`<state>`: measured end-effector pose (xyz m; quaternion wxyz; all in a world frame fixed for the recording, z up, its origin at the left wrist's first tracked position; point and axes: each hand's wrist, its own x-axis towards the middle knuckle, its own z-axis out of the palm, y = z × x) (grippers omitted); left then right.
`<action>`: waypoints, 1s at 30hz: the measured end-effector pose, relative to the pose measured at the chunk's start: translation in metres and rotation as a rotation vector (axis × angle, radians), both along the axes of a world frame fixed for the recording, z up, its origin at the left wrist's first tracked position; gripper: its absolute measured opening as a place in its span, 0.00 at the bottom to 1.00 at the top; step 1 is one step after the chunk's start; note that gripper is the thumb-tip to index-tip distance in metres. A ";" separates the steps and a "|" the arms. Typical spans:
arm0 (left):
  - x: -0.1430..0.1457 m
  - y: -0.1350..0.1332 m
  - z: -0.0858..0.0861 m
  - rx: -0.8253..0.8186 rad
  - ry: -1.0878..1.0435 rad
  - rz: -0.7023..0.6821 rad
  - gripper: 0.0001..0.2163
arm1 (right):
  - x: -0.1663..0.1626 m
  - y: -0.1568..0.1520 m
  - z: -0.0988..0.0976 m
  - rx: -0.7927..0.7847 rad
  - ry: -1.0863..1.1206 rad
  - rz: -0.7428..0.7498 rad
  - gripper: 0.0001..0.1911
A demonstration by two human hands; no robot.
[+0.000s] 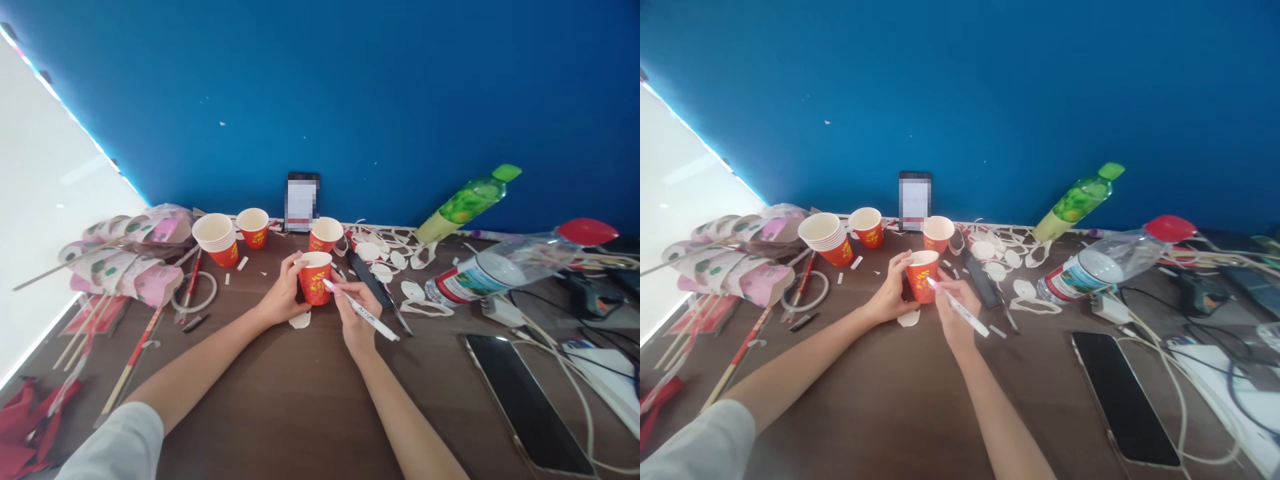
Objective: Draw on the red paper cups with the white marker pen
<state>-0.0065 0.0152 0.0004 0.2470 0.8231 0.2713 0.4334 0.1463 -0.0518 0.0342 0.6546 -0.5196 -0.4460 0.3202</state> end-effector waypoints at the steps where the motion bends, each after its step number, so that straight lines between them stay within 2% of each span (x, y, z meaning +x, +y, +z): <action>1: 0.000 0.000 0.000 0.002 0.004 -0.001 0.45 | 0.000 0.000 0.000 -0.003 -0.004 -0.003 0.08; 20: 0.000 -0.001 0.002 0.024 0.023 -0.004 0.43 | -0.003 0.004 0.005 -0.023 0.000 -0.126 0.08; 27: 0.000 -0.001 0.002 0.007 0.009 0.002 0.43 | 0.002 0.006 -0.004 -0.005 0.039 -0.094 0.09; 30: 0.000 -0.001 0.001 -0.006 0.014 0.000 0.43 | 0.003 0.008 -0.008 -0.005 0.161 -0.094 0.09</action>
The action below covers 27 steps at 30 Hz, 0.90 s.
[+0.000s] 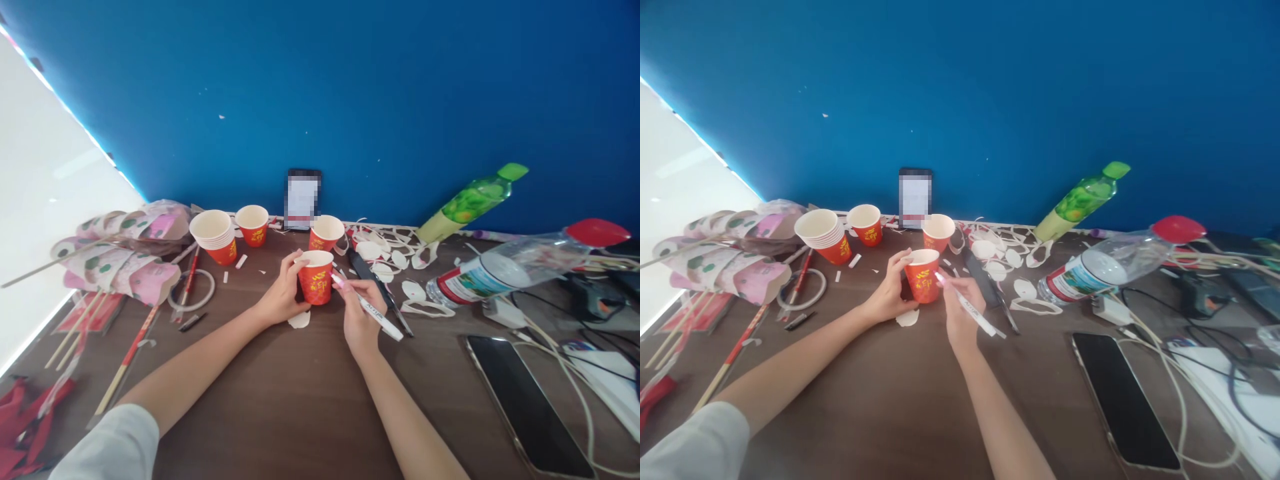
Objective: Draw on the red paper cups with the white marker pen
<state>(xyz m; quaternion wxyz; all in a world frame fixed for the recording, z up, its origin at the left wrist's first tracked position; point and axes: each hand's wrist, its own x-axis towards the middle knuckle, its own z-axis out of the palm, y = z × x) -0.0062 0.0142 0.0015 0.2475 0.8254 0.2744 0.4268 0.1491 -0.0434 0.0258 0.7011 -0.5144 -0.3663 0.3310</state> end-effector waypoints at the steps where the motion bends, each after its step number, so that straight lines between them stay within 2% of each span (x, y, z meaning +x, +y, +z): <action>1: 0.000 0.000 0.000 -0.004 0.002 -0.004 0.43 | 0.000 0.001 -0.001 0.001 0.067 -0.010 0.09; 5: 0.000 0.000 0.000 -0.018 0.028 -0.010 0.43 | -0.001 0.007 0.001 0.007 0.327 -0.007 0.11; 8: 0.000 0.000 0.001 -0.012 0.058 0.064 0.45 | -0.001 0.007 0.004 0.010 0.377 0.050 0.11; 14: -0.002 -0.002 0.003 -0.055 0.094 0.036 0.52 | 0.000 0.000 -0.003 0.050 0.233 0.119 0.08; 17: -0.002 -0.002 0.003 -0.072 0.097 0.020 0.52 | 0.001 -0.001 -0.006 0.082 0.145 0.139 0.08; 27: -0.001 0.000 0.001 -0.018 0.046 0.008 0.48 | -0.001 -0.006 0.010 0.062 -0.113 0.110 0.05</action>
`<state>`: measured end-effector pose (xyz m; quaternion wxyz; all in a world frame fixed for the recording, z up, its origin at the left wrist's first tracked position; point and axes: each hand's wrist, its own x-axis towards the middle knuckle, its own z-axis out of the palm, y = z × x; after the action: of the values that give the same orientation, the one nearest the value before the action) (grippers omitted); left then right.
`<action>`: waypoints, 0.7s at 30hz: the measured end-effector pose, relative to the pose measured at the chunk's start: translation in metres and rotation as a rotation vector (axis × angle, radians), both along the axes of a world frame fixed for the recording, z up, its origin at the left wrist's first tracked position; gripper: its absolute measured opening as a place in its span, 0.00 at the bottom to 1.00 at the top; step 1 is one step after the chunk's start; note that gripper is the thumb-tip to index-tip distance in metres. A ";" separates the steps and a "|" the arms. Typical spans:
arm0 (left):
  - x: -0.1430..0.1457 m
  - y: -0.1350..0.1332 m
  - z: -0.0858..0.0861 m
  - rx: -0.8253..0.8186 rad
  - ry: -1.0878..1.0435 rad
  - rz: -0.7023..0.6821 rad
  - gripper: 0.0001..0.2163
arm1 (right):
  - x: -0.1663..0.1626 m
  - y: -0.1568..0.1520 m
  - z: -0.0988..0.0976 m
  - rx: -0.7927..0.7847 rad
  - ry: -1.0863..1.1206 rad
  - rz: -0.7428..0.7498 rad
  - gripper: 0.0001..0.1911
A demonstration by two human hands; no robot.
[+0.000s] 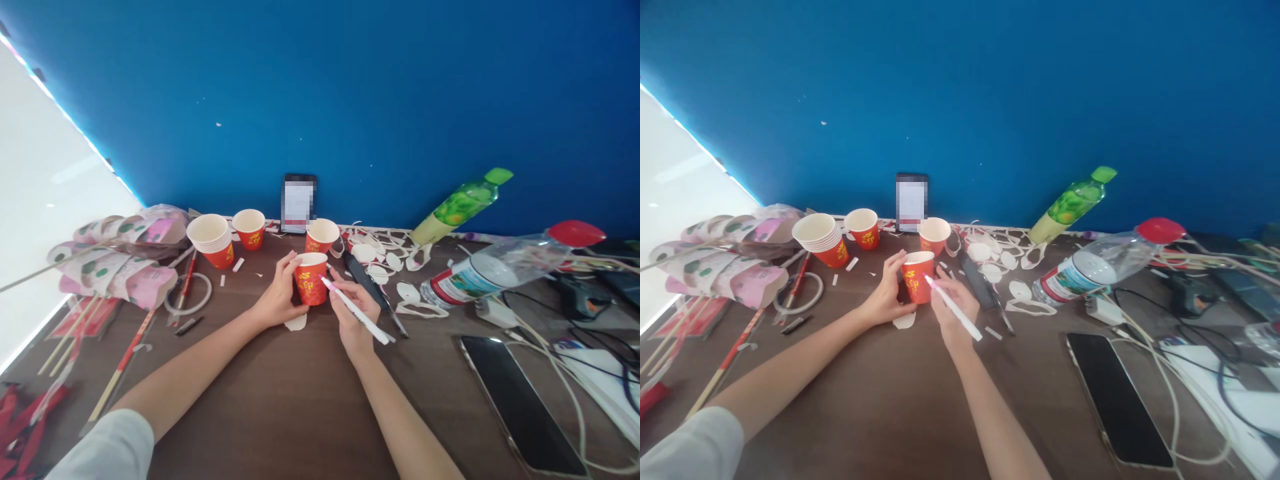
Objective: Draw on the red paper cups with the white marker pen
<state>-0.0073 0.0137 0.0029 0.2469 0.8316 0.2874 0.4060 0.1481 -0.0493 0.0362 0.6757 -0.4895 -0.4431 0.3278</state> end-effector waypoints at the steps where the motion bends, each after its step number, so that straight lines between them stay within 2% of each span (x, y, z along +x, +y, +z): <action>1: 0.000 0.000 0.000 0.003 -0.001 0.002 0.48 | 0.000 0.000 0.001 0.004 -0.017 -0.001 0.05; 6: 0.001 -0.001 0.001 0.009 -0.009 0.006 0.48 | -0.003 0.000 0.002 0.005 -0.025 -0.029 0.03; 12: 0.001 0.000 -0.001 0.043 -0.005 0.004 0.48 | -0.003 0.000 0.004 -0.065 -0.016 -0.048 0.06; 21: 0.001 -0.001 0.001 0.026 -0.003 0.014 0.46 | -0.003 0.001 0.000 -0.090 0.026 -0.075 0.08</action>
<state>-0.0065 0.0123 0.0041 0.2337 0.8321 0.2877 0.4125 0.1453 -0.0485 0.0363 0.6705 -0.5312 -0.4007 0.3281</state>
